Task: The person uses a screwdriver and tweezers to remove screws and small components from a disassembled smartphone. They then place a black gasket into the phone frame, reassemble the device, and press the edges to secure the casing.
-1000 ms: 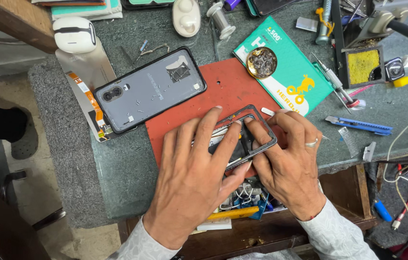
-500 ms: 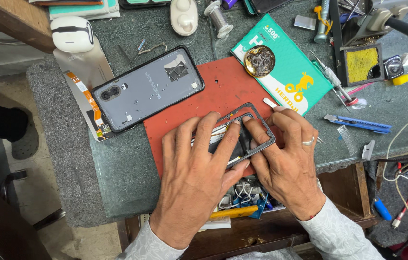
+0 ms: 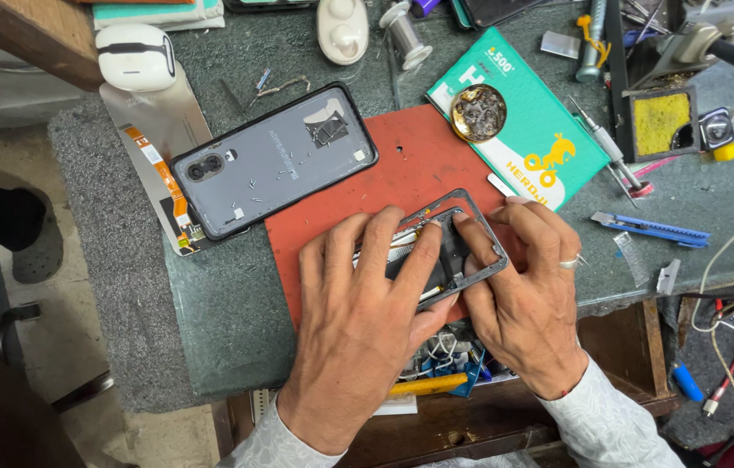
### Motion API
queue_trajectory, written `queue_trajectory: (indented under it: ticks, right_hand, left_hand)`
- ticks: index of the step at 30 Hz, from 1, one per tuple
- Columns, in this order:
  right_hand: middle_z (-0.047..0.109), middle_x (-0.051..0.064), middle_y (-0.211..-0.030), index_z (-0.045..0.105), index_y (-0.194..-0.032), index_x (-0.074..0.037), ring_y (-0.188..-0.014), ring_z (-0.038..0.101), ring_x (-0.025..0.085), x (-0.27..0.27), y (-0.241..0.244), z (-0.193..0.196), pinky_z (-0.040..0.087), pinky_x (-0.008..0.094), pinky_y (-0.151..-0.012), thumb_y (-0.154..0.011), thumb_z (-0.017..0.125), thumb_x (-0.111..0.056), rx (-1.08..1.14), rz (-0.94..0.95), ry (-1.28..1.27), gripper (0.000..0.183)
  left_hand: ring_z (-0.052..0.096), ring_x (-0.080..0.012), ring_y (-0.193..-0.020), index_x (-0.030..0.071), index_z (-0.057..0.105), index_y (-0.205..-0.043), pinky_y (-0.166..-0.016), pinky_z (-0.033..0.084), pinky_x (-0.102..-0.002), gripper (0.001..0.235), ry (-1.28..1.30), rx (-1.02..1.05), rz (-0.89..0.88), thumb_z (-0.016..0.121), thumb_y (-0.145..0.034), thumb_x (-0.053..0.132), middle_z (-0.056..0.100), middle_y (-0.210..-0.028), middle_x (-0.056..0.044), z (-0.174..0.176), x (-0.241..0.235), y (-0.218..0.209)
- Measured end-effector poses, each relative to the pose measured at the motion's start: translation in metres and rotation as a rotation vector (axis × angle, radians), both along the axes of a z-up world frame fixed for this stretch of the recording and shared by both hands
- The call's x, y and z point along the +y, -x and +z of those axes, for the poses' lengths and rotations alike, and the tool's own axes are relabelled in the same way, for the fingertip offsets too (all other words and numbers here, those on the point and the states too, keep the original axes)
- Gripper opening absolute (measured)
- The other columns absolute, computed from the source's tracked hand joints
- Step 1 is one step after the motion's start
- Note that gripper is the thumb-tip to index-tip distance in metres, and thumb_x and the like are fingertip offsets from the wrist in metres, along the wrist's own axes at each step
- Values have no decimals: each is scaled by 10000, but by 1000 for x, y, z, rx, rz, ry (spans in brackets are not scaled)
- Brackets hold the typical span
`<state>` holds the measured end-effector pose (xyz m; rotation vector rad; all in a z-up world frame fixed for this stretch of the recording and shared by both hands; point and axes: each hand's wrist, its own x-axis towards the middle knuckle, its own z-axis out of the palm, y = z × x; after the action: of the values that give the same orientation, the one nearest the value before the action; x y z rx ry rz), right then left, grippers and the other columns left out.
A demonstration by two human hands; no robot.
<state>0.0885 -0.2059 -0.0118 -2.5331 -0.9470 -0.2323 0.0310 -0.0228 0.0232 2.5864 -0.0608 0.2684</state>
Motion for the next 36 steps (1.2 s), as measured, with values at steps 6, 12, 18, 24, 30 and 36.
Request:
queue_trajectory:
  ticks: [6,12,18,24,30,36]
  right_hand:
    - [505,136,-1327,670,-1335,-109,-1308,460,348,1,0,1,375,478,-1115,-872,671,-48,14,-12,22,466]
    - [511,126,-1298,672,-1328,-122,-1295,479,327,2,-1,2,358,484,-1084,-885,674,-76,20,-27,46,445]
    - [508,129,-1307,674,-1317,-138,-1313,474,337,2,-1,1,363,485,-1093,-872,671,-64,-1,-21,47,451]
    - [505,136,-1307,667,-1321,-137,-1321,467,347,2,-2,2,360,494,-1096,-864,677,-68,6,-5,40,461]
    - [510,125,-1285,670,-1313,-137,-1334,464,338,2,-3,3,362,496,-1091,-863,684,-66,14,6,52,456]
    - [505,131,-1276,665,-1313,-133,-1337,462,349,3,-3,5,367,491,-1091,-903,706,-103,13,21,60,413]
  left_hand:
    - [510,-344,-1205,69,607,-1308,-963,418,-536,640,0,12,11,823,-794,384,532,-1299,-149,2,0,-2]
    - [489,-351,-1192,81,583,-1347,-953,407,-540,678,27,40,-1,823,-783,370,511,-1308,-151,4,2,-4]
    - [487,-345,-1175,93,591,-1345,-942,400,-535,681,44,63,-4,828,-769,369,511,-1307,-144,5,2,-5]
    - [488,-337,-1175,97,604,-1335,-941,394,-532,668,61,71,-5,829,-768,368,512,-1309,-138,4,3,-5]
    - [490,-339,-1184,89,606,-1333,-943,398,-528,660,42,65,-17,820,-776,371,519,-1326,-144,4,3,-5]
    - [494,-334,-1184,79,607,-1337,-941,405,-522,668,2,59,-32,815,-784,392,523,-1333,-136,4,3,-5]
